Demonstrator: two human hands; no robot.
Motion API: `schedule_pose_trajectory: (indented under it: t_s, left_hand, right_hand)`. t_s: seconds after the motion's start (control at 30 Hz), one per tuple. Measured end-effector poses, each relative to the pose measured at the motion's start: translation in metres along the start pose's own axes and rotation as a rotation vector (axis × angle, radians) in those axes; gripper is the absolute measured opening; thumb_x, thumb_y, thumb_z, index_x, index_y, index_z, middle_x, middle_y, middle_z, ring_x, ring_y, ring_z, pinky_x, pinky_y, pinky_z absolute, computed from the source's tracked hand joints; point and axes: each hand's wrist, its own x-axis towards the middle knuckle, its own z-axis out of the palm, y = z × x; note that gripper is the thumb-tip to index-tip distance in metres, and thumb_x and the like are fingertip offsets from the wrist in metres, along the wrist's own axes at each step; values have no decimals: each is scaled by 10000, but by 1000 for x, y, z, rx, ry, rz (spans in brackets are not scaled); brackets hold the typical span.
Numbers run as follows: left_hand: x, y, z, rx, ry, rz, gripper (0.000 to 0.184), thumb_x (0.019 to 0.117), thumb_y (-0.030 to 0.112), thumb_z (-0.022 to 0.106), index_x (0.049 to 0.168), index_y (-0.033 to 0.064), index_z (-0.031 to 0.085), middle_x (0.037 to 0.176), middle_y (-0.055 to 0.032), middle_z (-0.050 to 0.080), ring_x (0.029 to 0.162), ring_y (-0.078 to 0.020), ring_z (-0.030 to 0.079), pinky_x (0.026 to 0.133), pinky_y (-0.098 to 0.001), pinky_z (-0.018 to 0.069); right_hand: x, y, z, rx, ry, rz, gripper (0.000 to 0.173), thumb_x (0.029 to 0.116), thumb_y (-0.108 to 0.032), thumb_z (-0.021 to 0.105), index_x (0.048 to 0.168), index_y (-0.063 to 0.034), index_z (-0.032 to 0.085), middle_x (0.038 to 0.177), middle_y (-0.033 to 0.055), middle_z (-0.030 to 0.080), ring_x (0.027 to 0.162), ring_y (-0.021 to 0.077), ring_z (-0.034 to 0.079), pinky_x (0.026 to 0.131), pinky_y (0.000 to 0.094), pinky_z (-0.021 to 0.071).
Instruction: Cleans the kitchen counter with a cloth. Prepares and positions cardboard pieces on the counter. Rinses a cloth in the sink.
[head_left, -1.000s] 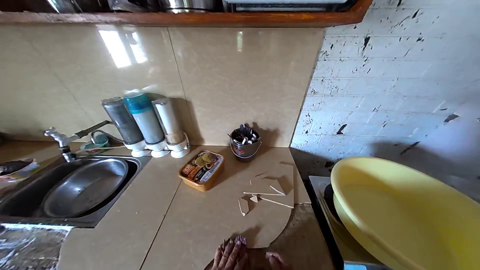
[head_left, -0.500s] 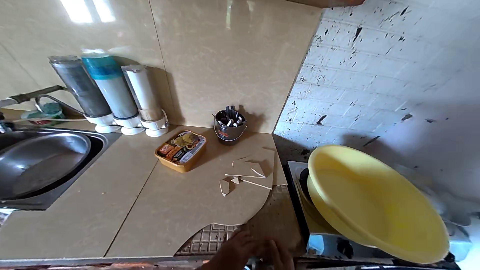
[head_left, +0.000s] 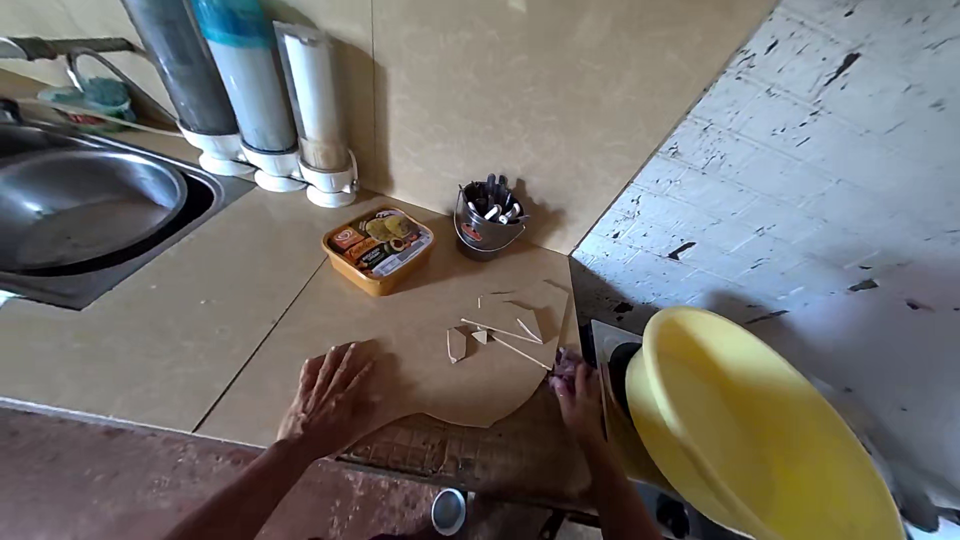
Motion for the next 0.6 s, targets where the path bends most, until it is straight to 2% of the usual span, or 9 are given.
schedule_pose_trajectory:
  t_s: [0.03,0.07,0.17,0.23,0.33,0.43,0.5,0.53,0.6]
  left_hand:
    - [1,1,-1,33,-33,-20,706,1015,592,372,1583,174,405,1679,-203,240,1556,-465,147,1199,-702,60]
    - [4,3,-4,43,-77,-45,706,1020,594,393,1597,187,377,1692,-185,211,1566,-445,120,1206,-689,45]
    - [5,6,-6,32,-119,-67,682,1027,565,420,1594,187,381,1694,-181,208,1570,-438,107,1208,-678,42]
    - [5,6,-4,14,-107,-57,680,1030,577,406,1593,197,385,1695,-180,207,1569,-444,100,1207,-684,37]
    - [3,5,-2,3,-70,-43,680,1029,585,385,1592,204,389,1690,-185,219,1563,-457,123,1199,-700,52]
    - [4,4,1,8,-2,-9,690,1012,575,420,1562,160,442,1665,-215,271,1540,-487,188,1182,-720,99]
    - [4,5,2,8,10,-2,696,996,559,452,1552,141,455,1661,-216,280,1536,-489,197,1177,-725,110]
    - [4,5,-1,2,-16,-11,694,994,541,468,1559,138,442,1667,-220,261,1543,-487,174,1184,-723,88]
    - [4,6,-4,3,-52,-28,692,1007,542,456,1569,140,424,1675,-219,239,1550,-482,149,1188,-719,68]
  right_hand:
    - [6,-1,7,-89,-108,57,809,1021,-406,565,1615,3,198,1657,326,139,1536,522,120,1197,725,83]
    - [12,-2,14,-165,-139,67,816,1014,-396,584,1627,-32,186,1669,300,132,1546,500,111,1188,731,86]
    - [13,-2,21,-198,-133,52,665,1053,-252,533,1608,-23,249,1667,284,169,1553,474,127,1202,709,78]
    - [4,-6,20,-228,-116,23,585,1054,-185,517,1576,3,331,1644,276,258,1534,473,212,1205,685,137]
    - [-32,-25,24,-247,-103,-98,517,1044,-178,526,1492,69,452,1576,301,380,1474,487,348,1198,658,225]
    - [-79,-43,37,-169,-100,-176,477,1009,-140,561,1425,92,527,1523,349,423,1435,543,376,1190,675,235]
    - [-111,-53,47,-99,-113,-223,455,975,-118,594,1393,63,582,1507,338,452,1422,552,388,1184,699,227]
    - [-123,-59,52,-62,-110,-263,455,939,-92,608,1370,55,609,1491,327,480,1410,551,406,1171,718,233]
    - [-141,-71,57,67,-118,-285,446,911,-37,590,1344,59,630,1474,291,521,1407,512,438,1172,696,260]
